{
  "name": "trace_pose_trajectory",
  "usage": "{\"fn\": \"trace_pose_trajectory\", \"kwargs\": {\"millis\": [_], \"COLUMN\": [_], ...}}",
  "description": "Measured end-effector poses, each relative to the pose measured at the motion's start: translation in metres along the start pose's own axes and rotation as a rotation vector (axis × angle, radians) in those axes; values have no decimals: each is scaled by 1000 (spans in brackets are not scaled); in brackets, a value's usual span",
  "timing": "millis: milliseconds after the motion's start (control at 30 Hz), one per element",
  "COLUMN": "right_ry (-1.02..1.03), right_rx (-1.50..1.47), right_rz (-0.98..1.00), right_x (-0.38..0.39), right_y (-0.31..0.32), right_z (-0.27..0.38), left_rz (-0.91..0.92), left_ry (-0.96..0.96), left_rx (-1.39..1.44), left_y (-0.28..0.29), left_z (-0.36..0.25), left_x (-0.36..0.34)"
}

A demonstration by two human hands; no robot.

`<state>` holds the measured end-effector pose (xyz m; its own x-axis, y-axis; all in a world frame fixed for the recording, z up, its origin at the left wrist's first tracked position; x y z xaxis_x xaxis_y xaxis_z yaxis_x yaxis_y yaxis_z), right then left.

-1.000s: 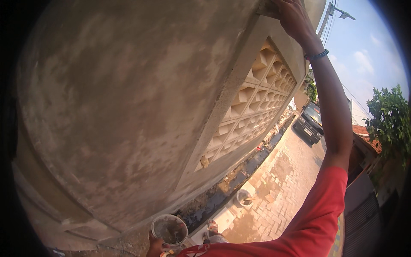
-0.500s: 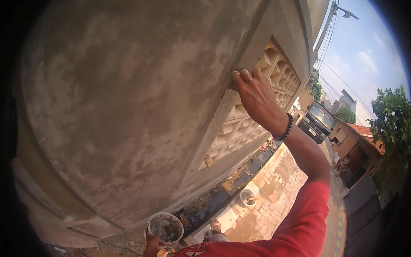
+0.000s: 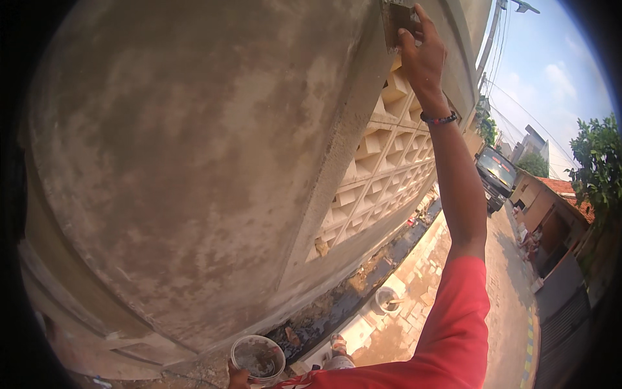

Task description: The person applies plaster to a decorative concrete wall using a trowel and a bucket of plaster. They repeatedly scoop plaster from the bucket and smooth it onto the wall surface, working along the edges of a lattice pattern.

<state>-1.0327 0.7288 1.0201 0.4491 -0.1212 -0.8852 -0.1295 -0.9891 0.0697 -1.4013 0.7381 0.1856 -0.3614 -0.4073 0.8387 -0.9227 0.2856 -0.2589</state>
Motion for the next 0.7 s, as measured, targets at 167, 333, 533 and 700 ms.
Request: {"fn": "trace_pose_trajectory", "kwargs": {"millis": [167, 333, 533, 700], "right_ry": [-67, -176, -210, -171], "right_rx": [123, -23, -62, 29], "right_rz": [61, 266, -60, -31], "right_x": [52, 162, 91, 79], "right_y": [-34, -16, 4, -27], "right_z": [40, 61, 22, 25], "left_rz": [-10, -5, -11, -19], "left_ry": [12, 37, 52, 19], "left_rx": [22, 2, -23, -39], "left_y": [-2, -2, -5, -1], "left_z": [11, 17, 13, 15], "left_x": [3, 9, 27, 18]}}
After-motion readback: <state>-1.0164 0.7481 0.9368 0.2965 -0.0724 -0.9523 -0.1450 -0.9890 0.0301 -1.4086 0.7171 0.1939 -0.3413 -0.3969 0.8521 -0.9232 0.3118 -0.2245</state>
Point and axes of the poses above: each hand's wrist, its own x-axis away from the middle knuckle, its own y-axis out of the back of the hand, z = x × y, the point moved 6 cm from there along -x, towards the middle knuckle, and after that the axes turned 13 degrees about y, right-handed, at the moved point
